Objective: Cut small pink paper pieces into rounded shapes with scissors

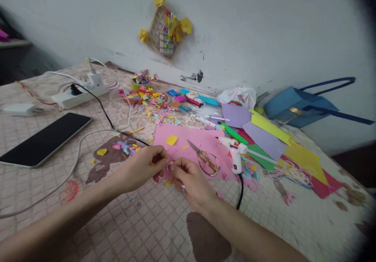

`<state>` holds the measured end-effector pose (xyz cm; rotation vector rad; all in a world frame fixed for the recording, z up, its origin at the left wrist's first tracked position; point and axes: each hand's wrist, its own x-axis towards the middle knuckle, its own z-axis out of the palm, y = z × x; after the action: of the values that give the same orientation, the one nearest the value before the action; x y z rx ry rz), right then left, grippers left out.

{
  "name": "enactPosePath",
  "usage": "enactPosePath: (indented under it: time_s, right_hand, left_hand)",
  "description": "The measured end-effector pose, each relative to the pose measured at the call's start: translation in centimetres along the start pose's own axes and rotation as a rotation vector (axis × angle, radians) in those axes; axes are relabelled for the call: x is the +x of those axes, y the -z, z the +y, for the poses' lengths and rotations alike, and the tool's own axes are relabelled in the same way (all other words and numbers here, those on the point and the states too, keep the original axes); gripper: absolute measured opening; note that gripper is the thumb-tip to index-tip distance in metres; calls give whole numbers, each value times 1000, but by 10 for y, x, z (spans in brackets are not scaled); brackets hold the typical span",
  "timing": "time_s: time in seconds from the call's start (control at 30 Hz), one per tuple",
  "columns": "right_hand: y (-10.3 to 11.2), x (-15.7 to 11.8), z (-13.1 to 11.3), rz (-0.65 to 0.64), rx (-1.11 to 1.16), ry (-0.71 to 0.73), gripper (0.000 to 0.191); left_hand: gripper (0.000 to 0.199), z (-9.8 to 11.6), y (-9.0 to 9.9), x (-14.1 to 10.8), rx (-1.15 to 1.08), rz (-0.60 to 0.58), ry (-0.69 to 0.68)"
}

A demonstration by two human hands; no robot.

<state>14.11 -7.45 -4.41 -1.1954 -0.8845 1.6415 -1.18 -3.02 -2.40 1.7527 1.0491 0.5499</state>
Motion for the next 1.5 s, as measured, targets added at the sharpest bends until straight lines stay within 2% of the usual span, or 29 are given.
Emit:
enactPosePath:
  time_s: [0.13,0.2,0.3,0.43,0.5,0.57,0.67,0.73,0.93,1.07,1.1,1.13,1.23,1.33,1.4,1.5]
  right_hand:
    - [10,-8,-5,-176,-27,-116,38]
    - [19,-12,-10,-200,-91,-139,40]
    - [31,-14,-17,-82,-297,28,39]
    - [34,-9,-30,53,-588,357,17]
    - [31,-5,-35,26,-661,457,1]
    - [27,-2,-38,-73,-682,486,12]
    - [24,3,-35,-226,-629,412,18]
    - [24,4,-31,-268,-565,331,20]
    - [24,3,-23,-275,-327,165,21]
    - [21,-2,-21,-251,-215,82,22]
    - [21,-3,-20,-249,-203,66,21]
    - [20,-5,-19,-248,-190,56,21]
    - [20,-8,-15,-249,-152,38,20]
    - [21,-11,-12,-249,-144,18,20]
    - [21,-13,-11,-249,-150,9,20]
    - [20,-16,-11,-248,-188,18,19]
  left_hand:
    - [20,0,2,1,-22,-10,-3]
    - [20,1,2,1,-40,-7,5]
    - [20,4,3,0,-60,-14,17]
    - [20,9,5,-1,-60,-45,4]
    - [20,12,6,-1,-36,-54,1]
    - [20,14,7,-2,-15,-71,-2]
    - [17,14,7,-2,12,-82,-10]
    - [15,13,7,-1,32,-80,-15]
    - [16,16,11,-6,11,-48,15]
    - [19,16,14,-27,-2,107,52]
    - [19,15,13,-34,-24,109,71]
    - [18,13,10,-40,-61,98,100]
    - [21,6,-4,-53,-245,-46,233]
    - [24,1,-18,-56,-472,-155,301]
    - [25,-1,-24,-53,-597,-168,338]
    - [26,-2,-29,-47,-719,-122,385]
